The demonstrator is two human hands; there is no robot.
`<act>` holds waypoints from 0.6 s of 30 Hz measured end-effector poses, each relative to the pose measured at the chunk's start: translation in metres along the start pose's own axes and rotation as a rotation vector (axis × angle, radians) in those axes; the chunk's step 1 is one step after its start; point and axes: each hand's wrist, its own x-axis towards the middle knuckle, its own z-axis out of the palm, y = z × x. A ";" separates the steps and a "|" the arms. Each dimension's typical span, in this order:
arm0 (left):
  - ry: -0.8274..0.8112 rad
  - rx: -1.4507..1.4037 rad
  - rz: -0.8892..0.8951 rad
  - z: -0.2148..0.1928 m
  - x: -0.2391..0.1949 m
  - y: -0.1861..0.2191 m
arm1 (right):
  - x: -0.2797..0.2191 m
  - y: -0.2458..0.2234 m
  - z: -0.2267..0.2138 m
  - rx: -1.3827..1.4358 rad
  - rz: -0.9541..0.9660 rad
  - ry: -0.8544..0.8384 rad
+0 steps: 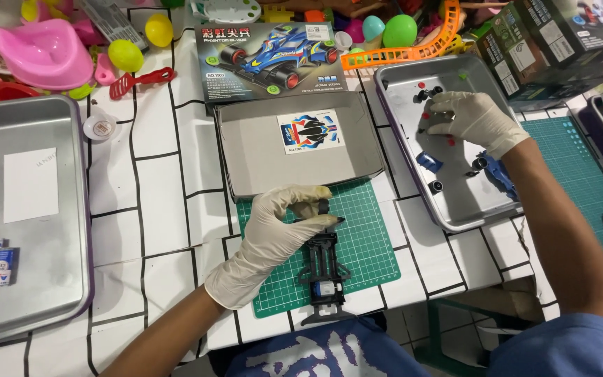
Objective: Assembling a plastic model racing car, including the chassis, motor, and internal components.
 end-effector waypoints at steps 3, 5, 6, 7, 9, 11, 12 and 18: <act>0.001 0.000 0.002 0.000 -0.001 -0.002 | -0.001 0.004 -0.002 0.024 0.017 -0.002; -0.001 -0.013 0.000 -0.001 0.000 -0.003 | 0.001 -0.002 -0.006 0.044 0.029 -0.005; -0.003 -0.023 -0.004 -0.001 0.000 -0.004 | 0.001 -0.006 -0.007 0.068 0.041 -0.008; -0.003 -0.021 -0.004 -0.001 0.000 -0.004 | 0.002 -0.006 -0.008 0.069 0.040 -0.008; -0.005 -0.017 -0.003 -0.001 0.000 -0.003 | 0.003 -0.005 -0.010 0.042 0.039 -0.014; -0.004 -0.010 -0.005 -0.001 0.000 -0.002 | -0.001 -0.026 -0.020 0.111 0.075 -0.008; -0.002 -0.002 -0.006 -0.001 0.000 -0.001 | -0.003 -0.037 -0.025 0.179 0.109 -0.003; -0.007 0.003 0.000 0.000 0.000 -0.002 | -0.008 -0.050 -0.024 0.237 0.297 -0.041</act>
